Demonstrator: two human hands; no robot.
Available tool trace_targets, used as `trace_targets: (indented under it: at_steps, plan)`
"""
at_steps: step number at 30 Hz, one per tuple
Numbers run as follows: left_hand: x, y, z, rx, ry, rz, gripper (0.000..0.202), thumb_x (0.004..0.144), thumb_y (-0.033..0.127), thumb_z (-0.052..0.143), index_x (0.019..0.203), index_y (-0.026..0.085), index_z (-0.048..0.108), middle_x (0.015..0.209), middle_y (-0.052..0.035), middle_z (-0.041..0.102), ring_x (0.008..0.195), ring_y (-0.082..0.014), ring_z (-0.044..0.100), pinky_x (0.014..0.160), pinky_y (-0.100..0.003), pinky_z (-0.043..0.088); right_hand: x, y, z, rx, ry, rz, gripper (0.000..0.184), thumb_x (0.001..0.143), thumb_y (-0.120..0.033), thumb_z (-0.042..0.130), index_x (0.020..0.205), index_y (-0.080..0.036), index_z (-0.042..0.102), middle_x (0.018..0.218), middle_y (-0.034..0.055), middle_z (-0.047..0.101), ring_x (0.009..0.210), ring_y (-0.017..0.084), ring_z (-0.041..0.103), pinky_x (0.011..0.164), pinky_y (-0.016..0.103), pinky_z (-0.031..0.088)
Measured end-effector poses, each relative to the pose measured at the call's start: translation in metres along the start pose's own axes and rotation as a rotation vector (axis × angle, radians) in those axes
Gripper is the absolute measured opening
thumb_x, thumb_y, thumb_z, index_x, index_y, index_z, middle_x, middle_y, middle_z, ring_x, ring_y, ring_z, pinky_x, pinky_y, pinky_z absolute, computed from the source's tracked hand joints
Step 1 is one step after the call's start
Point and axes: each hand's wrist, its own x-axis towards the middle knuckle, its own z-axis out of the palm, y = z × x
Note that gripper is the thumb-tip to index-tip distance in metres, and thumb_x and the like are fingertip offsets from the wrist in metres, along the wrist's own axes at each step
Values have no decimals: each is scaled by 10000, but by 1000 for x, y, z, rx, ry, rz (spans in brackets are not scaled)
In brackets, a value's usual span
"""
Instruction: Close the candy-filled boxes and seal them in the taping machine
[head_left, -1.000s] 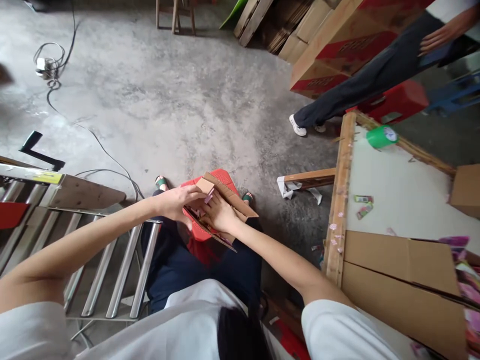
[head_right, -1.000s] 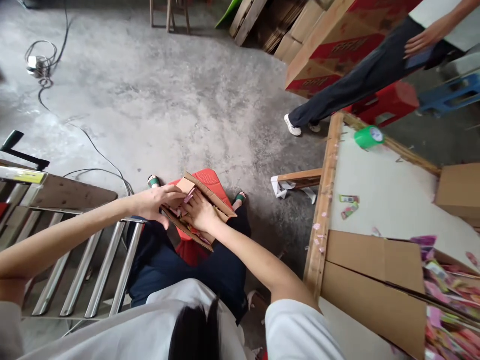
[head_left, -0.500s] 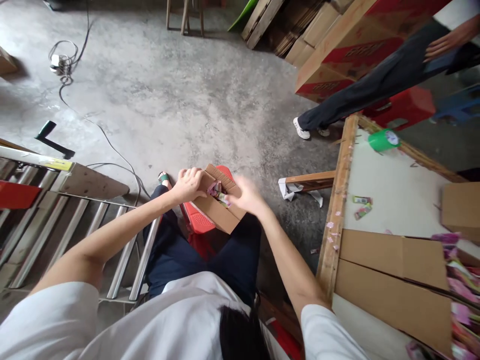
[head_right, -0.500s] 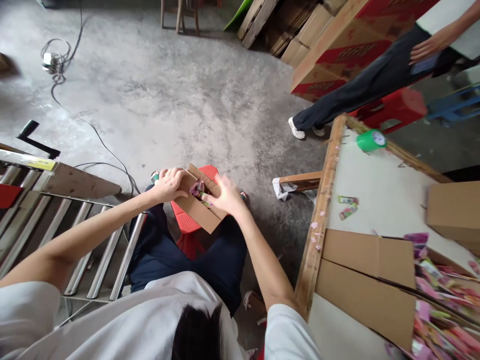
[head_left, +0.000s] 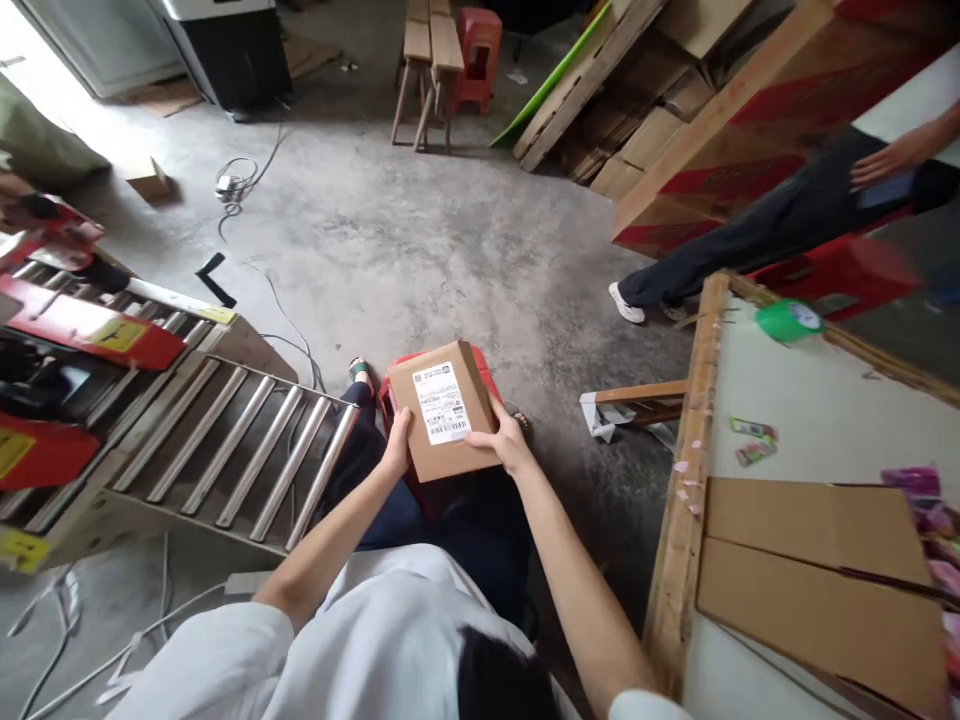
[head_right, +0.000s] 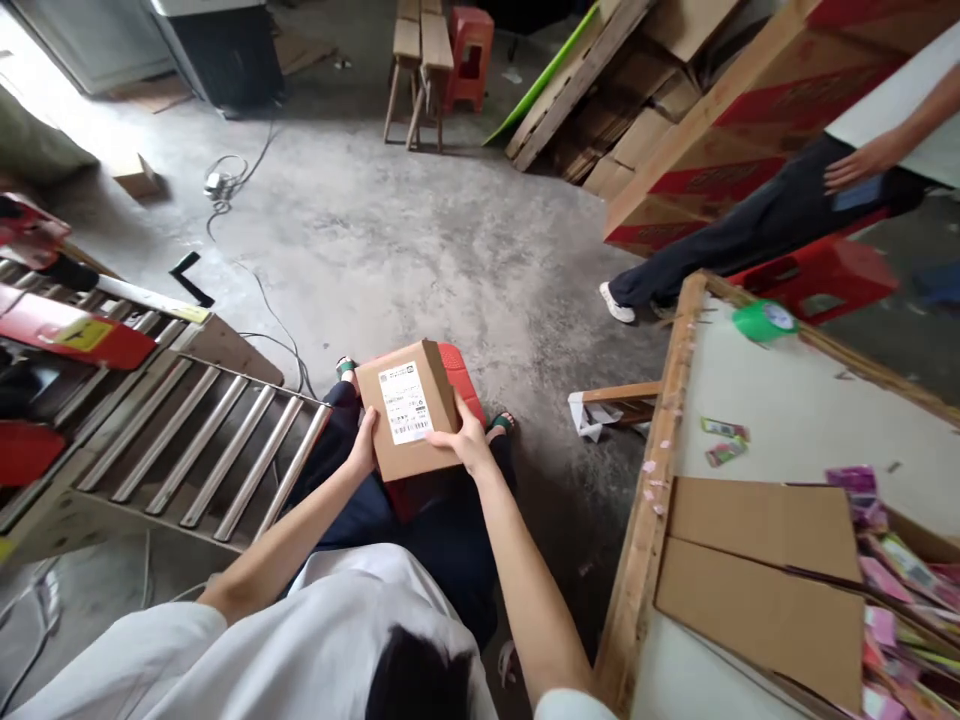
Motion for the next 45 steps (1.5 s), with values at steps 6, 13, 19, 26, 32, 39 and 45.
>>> trace_targets:
  at_steps: [6,13,19,26,32,39,45]
  plan:
    - [-53,70,-86,63,258,409,673,825,679,615,1273,178,577,1294,-149,656,1220,-341,622,1067,-502,491,-12,-48,84,25,-217,-294,1117,610,-431,833,1579,-250,308,1548,99,438,1401,312,446,1169,460,379]
    - [-133,154,-157,971,820,798,884,915,646,493,1603,186,183,1686,-135,124,1572,-297,31,1283,-489,25,-43,-141,281,-746,-390,-643,962,730,-344,781,1572,-278,319,1653,204,187,1477,494,230,1105,775,206]
    - [-133,188,-139,1346,128,689,1043,722,816,614,1559,244,369,1635,-131,297,1534,-412,174,1265,-570,77,-3,-145,291,-527,-831,-751,835,810,-395,712,1553,-219,374,1596,166,364,1503,403,264,1189,670,224]
    - [-110,236,-208,1743,216,585,763,809,395,694,1518,268,443,1635,-67,315,1540,-361,191,1264,-578,91,42,-74,180,75,-688,-166,764,799,-447,740,1484,-247,468,1459,146,555,1381,292,508,1137,521,439]
    - [-115,356,-295,1887,249,476,683,852,499,579,1461,201,499,1608,-70,377,1519,-337,255,1246,-568,111,31,-18,139,52,-545,-90,609,775,-462,755,1306,-193,629,1250,161,699,1188,283,667,1074,505,514]
    - [-61,166,-171,1656,245,864,782,933,425,530,1586,392,101,1677,-32,208,1530,-328,241,1225,-627,216,-62,8,90,-82,-203,-61,409,814,-186,672,1222,-154,672,1108,120,758,954,200,750,882,370,616]
    - [-57,-26,15,1255,-829,688,693,931,375,542,1563,253,285,1586,-143,386,1495,-306,335,1216,-546,324,-185,1,-22,-439,390,-164,267,900,-196,622,1154,-222,701,1185,68,726,1117,204,662,1070,394,476]
